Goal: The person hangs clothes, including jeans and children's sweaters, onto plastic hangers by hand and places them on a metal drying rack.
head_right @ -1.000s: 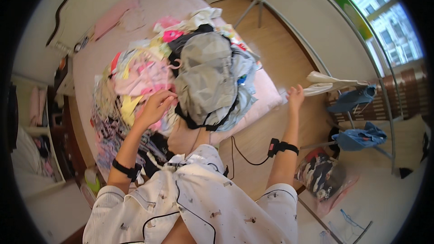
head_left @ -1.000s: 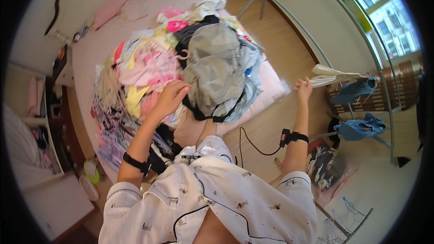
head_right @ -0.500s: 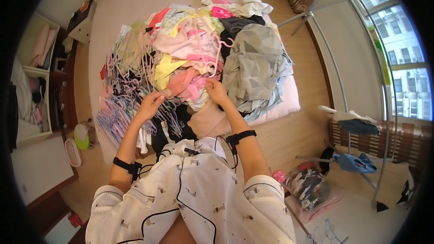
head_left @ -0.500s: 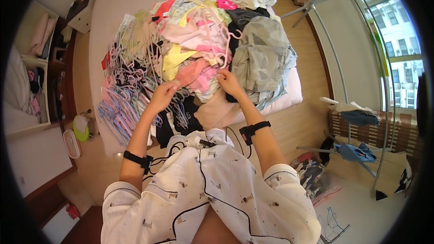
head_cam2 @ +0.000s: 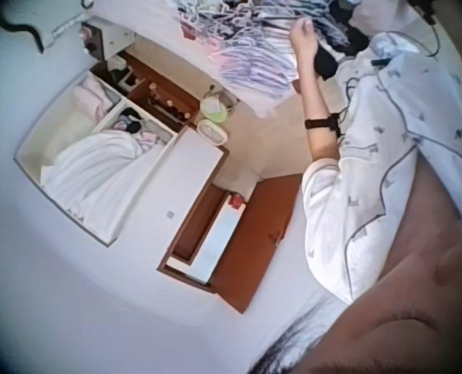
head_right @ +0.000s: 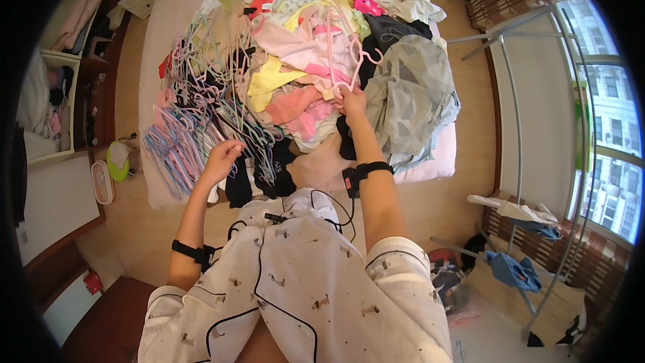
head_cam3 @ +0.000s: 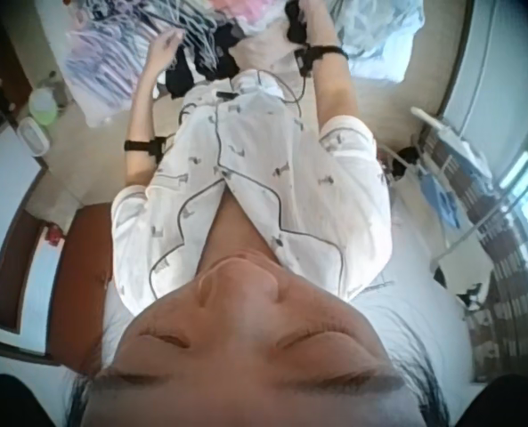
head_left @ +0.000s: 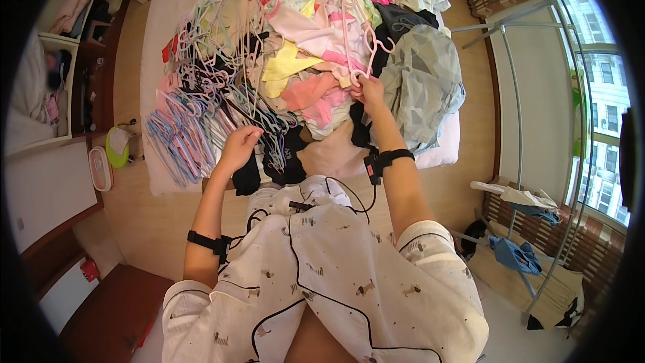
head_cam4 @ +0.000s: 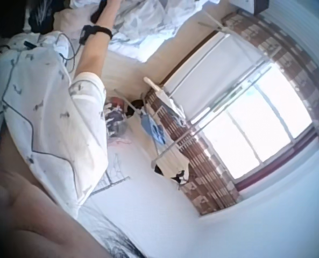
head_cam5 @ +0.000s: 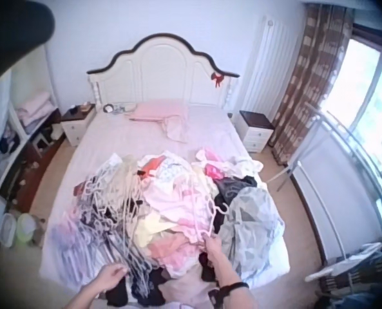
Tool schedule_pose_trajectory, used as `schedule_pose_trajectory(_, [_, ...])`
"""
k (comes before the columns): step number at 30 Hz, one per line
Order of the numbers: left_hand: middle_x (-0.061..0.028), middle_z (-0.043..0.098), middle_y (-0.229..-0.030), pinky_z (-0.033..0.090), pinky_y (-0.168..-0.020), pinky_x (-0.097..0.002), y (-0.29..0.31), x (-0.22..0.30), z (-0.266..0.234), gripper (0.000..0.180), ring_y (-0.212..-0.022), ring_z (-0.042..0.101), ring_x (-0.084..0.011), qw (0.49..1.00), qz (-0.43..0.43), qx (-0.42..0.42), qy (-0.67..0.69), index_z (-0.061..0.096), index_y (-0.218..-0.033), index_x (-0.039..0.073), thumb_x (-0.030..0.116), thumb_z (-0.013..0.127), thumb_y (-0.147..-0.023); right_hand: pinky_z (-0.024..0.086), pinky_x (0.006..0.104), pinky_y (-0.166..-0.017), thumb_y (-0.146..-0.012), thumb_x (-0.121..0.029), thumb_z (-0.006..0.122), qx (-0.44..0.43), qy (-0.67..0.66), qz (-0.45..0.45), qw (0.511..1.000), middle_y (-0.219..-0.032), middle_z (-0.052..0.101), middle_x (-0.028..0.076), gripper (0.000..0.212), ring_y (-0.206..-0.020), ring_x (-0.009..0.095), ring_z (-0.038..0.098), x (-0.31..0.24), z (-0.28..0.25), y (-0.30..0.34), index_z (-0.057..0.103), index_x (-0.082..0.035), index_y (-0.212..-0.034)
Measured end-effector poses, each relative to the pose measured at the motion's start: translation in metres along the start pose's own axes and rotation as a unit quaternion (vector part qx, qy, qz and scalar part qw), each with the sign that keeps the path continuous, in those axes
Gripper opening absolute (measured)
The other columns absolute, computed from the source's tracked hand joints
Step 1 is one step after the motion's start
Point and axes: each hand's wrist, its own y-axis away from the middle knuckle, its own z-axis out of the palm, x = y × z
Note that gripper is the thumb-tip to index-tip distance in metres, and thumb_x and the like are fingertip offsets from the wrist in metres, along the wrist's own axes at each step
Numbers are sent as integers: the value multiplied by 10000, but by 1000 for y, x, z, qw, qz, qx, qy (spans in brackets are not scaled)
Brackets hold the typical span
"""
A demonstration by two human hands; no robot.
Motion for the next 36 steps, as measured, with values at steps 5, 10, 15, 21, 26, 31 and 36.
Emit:
schedule_pose_trajectory(5, [-113, 690, -932, 499, -769, -329, -20, 13, 48, 220, -837, 647, -215, 997, -19, -65, -45, 685, -1051, 10, 176, 567, -968, 618, 313, -660, -926, -23, 567, 43, 7, 67, 997, -855, 672, 110, 94, -716, 178, 681, -28, -6, 25, 600, 37, -989])
schedule_pose_trajectory(10, [-101, 677, -887, 498, -734, -308, -57, 13, 108, 172, -784, 625, -191, 992, 3, -125, -26, 682, -1022, -7, 120, 600, -939, 629, 398, -747, -934, -16, 551, 14, -70, 41, 997, -950, 652, 153, 115, -833, 258, 698, -27, -48, 54, 523, 33, -1035])
schedule_pose_trajectory(15, [-111, 628, -864, 475, -668, -307, -104, 57, 147, 132, -720, 594, -196, 995, 76, 27, -63, 676, -980, 11, 70, 652, -864, 623, 447, -776, -929, 24, 491, 59, -121, -8, 991, -1004, 634, 172, 140, -888, 292, 696, -35, -101, 111, 458, 7, -1064])
schedule_pose_trajectory(21, [-171, 597, -1134, 454, -906, -442, -191, 130, 145, 311, -1029, 557, -351, 894, 321, 174, -261, 651, -1115, 52, 170, 691, -830, 633, 383, -673, -908, 26, 471, 80, -103, 10, 991, -1117, 659, 208, 214, -883, 280, 707, -38, -119, 147, 472, -22, -1116])
schedule_pose_trajectory(26, [-153, 596, -1169, 469, -908, -501, -254, 108, 169, 346, -1083, 560, -360, 922, 172, 62, -342, 655, -1107, 63, 268, 671, -830, 631, 376, -686, -902, 35, 479, 55, -98, 32, 993, -1156, 657, 181, 235, -891, 283, 710, -32, -125, 149, 486, -42, -1124])
schedule_pose_trajectory(31, [-174, 628, -1001, 514, -814, -435, -269, 107, 176, 300, -917, 614, -365, 925, 122, 70, -352, 686, -972, 18, 230, 727, -764, 633, 373, -677, -924, -32, 539, 45, -104, 36, 993, -1193, 641, 180, 173, -877, 272, 715, -44, -119, 154, 468, -52, -1081])
schedule_pose_trajectory(36, [-152, 601, -999, 502, -808, -424, -273, 91, 168, 183, -972, 588, -348, 956, 110, 57, -267, 676, -844, 37, 180, 706, -735, 610, 327, -610, -979, -148, 552, 44, -73, -6, 996, -1094, 668, 126, 143, -843, 216, 713, -59, -124, 174, 492, -73, -1085])
